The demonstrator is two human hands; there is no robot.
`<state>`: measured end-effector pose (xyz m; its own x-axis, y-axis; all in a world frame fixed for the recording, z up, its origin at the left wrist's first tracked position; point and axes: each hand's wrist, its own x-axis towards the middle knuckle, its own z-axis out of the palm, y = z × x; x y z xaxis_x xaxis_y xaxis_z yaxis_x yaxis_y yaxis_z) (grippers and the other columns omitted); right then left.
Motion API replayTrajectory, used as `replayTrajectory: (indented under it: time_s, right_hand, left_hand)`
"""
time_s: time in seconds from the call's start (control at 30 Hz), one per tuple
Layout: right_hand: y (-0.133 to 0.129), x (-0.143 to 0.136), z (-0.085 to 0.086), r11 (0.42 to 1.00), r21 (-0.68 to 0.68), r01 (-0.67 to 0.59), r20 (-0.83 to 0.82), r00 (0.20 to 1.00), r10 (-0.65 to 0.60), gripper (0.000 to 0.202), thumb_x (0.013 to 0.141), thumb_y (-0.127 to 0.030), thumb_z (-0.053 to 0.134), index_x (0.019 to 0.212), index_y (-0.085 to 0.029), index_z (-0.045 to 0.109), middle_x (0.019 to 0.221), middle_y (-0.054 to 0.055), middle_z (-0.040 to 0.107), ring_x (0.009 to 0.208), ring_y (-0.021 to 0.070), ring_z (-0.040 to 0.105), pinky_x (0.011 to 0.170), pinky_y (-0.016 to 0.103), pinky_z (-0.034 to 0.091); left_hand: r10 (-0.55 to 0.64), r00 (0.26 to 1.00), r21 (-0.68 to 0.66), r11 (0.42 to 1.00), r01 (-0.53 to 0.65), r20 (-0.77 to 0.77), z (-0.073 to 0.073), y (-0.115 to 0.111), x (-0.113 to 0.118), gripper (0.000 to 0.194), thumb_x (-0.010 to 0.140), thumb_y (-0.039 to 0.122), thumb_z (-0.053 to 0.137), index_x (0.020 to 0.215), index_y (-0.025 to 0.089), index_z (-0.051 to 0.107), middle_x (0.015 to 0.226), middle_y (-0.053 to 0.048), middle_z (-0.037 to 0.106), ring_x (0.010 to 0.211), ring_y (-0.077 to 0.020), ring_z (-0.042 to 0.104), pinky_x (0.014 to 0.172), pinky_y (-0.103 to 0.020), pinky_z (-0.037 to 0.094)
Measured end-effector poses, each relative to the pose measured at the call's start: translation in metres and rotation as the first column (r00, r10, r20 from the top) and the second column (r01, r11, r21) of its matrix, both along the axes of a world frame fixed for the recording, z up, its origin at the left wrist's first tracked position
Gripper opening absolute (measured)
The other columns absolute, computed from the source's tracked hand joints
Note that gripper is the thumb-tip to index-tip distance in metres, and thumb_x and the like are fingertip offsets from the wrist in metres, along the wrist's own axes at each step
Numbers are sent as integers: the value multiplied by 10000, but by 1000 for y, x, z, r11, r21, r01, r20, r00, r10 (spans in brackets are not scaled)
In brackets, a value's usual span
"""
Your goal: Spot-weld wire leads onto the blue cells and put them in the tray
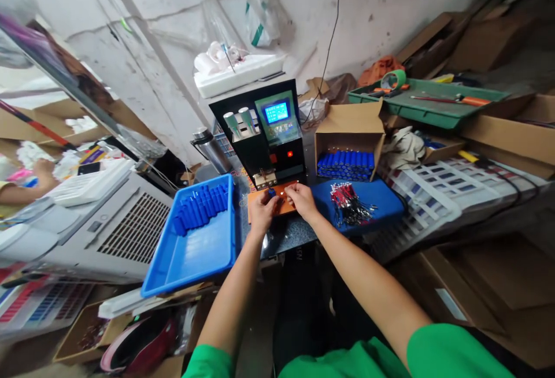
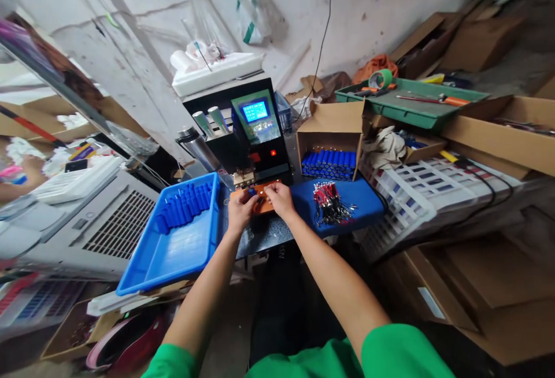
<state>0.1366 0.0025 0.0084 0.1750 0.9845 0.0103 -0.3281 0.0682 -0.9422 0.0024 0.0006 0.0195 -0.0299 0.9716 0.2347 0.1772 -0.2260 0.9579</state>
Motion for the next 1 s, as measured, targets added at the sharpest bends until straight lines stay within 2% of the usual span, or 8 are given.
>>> replayTrajectory:
  time_s: [0.23, 0.4, 0.73, 1.0]
  right_hand:
    - [4, -4, 7, 1000, 14, -10, 35, 999, 9, 260, 666, -443, 653, 709, -194, 591, 575, -16, 583, 550, 137, 563, 494, 233, 442]
    - [10, -7, 12, 998, 68, -3, 51, 999, -1, 253, 670, -444, 650, 698, -197, 603, 649, -3, 612, 589, 145, 571, 556, 259, 479]
    - [21, -17, 8, 993, 120, -13, 230, 973, -16, 153, 740, -352, 597, 693, -208, 616, 644, -4, 638, 615, 160, 589, 601, 260, 450]
    - [17, -20, 15, 990, 141, -10, 226, 974, -23, 138, 746, -327, 601, 685, -203, 603, 673, 8, 654, 644, 169, 588, 604, 258, 433]
  left_hand:
    - [13, 1000, 43, 999, -13, -1, 0, -2, 0, 319, 696, 397, 749, 881, 140, 712, 806, -50, 727, 746, -180, 658, 718, -295, 541]
    - [9, 998, 29, 1000, -10, 62, -2, -3, 3, 340, 696, 393, 757, 924, 143, 717, 873, -61, 738, 808, -199, 681, 784, -326, 549]
    - [21, 998, 50, 998, -24, 65, -3, -1, 5, 384, 718, 397, 744, 1010, 147, 724, 987, -80, 747, 926, -226, 689, 884, -359, 538]
    - [20, 998, 49, 999, -23, 67, -3, -2, 5, 406, 726, 401, 734, 1041, 146, 720, 1025, -84, 742, 952, -228, 686, 893, -353, 537]
